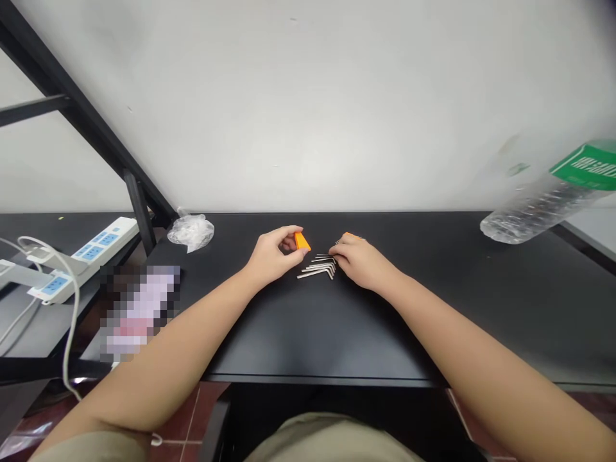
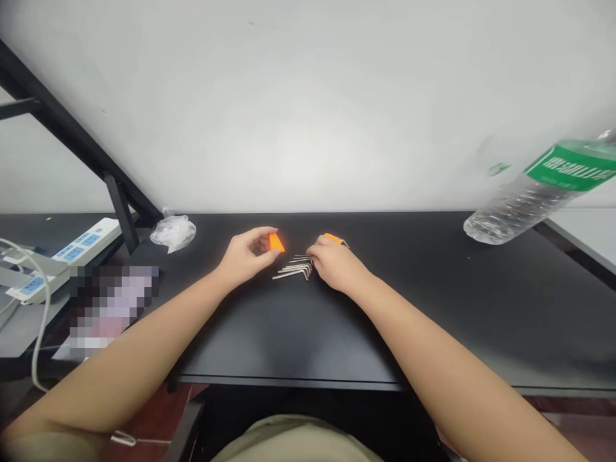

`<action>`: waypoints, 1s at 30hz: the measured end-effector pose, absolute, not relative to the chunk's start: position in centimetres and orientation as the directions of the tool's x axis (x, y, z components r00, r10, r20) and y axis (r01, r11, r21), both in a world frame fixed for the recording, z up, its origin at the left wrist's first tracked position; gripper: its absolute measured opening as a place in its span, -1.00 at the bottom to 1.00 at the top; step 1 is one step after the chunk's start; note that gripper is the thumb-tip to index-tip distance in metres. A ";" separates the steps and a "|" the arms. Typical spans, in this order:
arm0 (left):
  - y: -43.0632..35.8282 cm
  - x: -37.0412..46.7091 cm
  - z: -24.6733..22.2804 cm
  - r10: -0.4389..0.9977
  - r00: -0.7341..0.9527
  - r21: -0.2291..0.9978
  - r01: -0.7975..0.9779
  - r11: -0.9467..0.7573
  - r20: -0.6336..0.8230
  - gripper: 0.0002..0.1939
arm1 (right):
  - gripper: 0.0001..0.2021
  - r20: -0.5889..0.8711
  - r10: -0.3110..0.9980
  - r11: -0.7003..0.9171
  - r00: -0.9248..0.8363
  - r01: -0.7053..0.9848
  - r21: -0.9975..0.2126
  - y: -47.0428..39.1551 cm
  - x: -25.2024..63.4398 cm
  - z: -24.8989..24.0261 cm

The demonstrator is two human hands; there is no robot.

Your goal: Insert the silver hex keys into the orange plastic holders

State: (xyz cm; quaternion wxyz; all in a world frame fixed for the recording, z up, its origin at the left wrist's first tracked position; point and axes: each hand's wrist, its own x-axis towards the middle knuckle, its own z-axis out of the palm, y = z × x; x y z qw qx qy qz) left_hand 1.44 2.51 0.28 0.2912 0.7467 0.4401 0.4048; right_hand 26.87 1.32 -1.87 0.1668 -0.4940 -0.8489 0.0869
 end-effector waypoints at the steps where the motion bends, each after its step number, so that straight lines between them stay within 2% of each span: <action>1: 2.6 1.4 0.3 0.895 0.281 0.796 0.417 -0.439 0.346 -0.56 | -0.72 0.190 0.863 0.505 -0.468 0.804 -0.314 1.2 26.9 -1.7; 8: 2.7 1.4 0.2 0.881 0.312 0.784 0.413 -0.463 0.356 -0.56 | -0.70 0.145 0.822 0.560 -0.551 0.735 -0.382 0.2 26.4 -0.7; 12: 2.8 1.3 -0.1 0.889 0.323 0.811 0.390 -0.437 0.324 -0.53 | -0.71 0.173 0.827 0.558 -0.534 0.744 -0.367 0.2 26.6 -0.5; 21: 3.5 1.2 -1.1 0.906 0.349 0.922 0.208 -0.325 0.241 -0.49 | -0.90 0.170 0.769 0.625 -0.616 0.670 -0.400 -1.1 26.4 0.3; 30: 3.7 1.0 -1.4 0.894 0.360 0.885 0.276 -0.375 0.267 -0.57 | -0.89 0.171 0.756 0.653 -0.631 0.714 -0.252 -1.8 24.9 0.0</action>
